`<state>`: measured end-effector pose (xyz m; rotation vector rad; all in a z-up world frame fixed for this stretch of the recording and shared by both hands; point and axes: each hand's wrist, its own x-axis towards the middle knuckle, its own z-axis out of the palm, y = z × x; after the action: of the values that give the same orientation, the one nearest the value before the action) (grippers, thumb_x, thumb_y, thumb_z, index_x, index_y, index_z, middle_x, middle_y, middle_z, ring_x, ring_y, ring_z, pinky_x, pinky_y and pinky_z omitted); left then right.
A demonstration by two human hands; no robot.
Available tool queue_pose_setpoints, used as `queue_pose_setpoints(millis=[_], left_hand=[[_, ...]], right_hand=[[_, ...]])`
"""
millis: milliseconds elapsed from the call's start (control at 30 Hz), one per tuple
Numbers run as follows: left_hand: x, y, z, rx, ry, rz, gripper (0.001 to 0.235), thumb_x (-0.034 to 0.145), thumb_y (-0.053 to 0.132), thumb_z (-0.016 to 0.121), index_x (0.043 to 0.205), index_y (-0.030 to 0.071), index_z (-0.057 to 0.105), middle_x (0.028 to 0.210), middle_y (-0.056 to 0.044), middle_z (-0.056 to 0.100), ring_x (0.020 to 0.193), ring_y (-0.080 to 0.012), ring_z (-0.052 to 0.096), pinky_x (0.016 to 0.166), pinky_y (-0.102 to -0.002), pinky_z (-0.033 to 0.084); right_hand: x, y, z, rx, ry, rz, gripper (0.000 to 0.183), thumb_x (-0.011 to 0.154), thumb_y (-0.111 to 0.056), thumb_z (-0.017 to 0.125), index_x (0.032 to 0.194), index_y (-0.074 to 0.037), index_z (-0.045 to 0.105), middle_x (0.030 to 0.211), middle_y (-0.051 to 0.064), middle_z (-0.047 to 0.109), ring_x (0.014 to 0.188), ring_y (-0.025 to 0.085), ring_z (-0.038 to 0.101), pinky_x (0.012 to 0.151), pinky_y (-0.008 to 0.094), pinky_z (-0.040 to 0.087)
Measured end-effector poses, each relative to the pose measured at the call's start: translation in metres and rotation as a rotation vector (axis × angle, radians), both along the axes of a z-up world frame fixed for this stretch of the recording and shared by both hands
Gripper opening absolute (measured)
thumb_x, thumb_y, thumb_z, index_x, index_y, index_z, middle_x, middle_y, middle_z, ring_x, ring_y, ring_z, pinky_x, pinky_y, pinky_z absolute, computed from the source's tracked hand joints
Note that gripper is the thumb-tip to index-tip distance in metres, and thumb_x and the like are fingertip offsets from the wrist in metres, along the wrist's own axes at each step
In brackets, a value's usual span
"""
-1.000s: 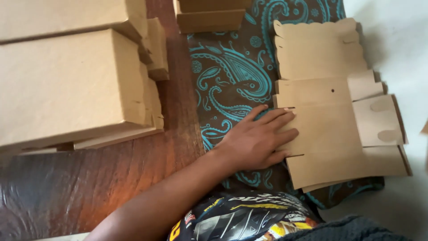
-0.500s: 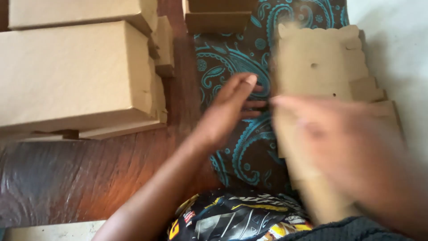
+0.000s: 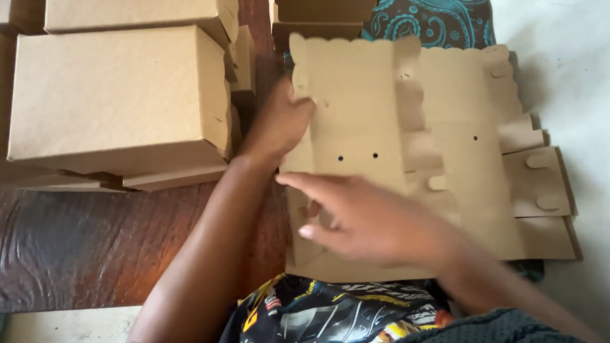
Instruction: The person assembles a flat cardboard box by folding the side panels and inserting the locking tabs into their slots. They then fold and tuck the top flaps to close the box and place the finished unit onto a stack of completed boxes.
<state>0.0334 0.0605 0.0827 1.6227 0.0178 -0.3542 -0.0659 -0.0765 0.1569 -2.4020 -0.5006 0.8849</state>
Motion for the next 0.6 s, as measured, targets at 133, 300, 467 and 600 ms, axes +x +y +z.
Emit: queue_pose_setpoints(millis=[133,300,467,600], left_hand=[[0.012,0.001,-0.021,0.012,-0.263,0.005,0.056,0.081,0.005,0.037,0.133,0.012,0.056,0.127,-0.007,0.071,0.120,-0.0203,0.066,0.102,-0.031,0.049],[0.011,-0.002,-0.034,0.058,-0.283,-0.045,0.068,0.084,0.002,0.034,0.151,0.014,0.040,0.154,-0.008,0.054,0.145,-0.0250,0.047,0.117,-0.034,0.032],[0.000,0.003,-0.020,0.057,-0.248,-0.015,0.080,0.090,-0.005,0.030,0.163,0.021,0.011,0.174,-0.005,0.016,0.161,-0.0226,0.011,0.126,-0.035,0.012],[0.000,0.005,-0.022,0.132,-0.359,-0.011,0.085,0.092,-0.012,0.034,0.164,0.026,0.008,0.176,-0.008,-0.001,0.163,-0.0234,-0.006,0.127,-0.034,0.007]], right_hand=[[0.030,-0.050,0.013,0.194,-0.529,-0.185,0.026,0.098,-0.023,0.060,0.119,-0.026,0.074,0.094,-0.009,0.077,0.072,0.004,0.066,0.065,0.022,0.052],[0.098,-0.113,-0.045,0.442,-0.863,-0.551,0.011,0.109,-0.011,0.063,0.120,-0.010,0.064,0.107,0.001,0.064,0.095,0.008,0.057,0.080,0.024,0.045],[0.112,-0.095,-0.067,0.780,-0.381,-1.154,0.020,0.096,-0.012,0.060,0.102,-0.026,0.073,0.114,-0.010,0.072,0.091,0.006,0.062,0.072,0.019,0.047],[0.128,-0.118,-0.096,0.782,-0.365,-1.053,0.037,0.096,-0.012,0.054,0.131,-0.018,0.066,0.115,0.000,0.064,0.096,0.013,0.065,0.088,0.024,0.058]])
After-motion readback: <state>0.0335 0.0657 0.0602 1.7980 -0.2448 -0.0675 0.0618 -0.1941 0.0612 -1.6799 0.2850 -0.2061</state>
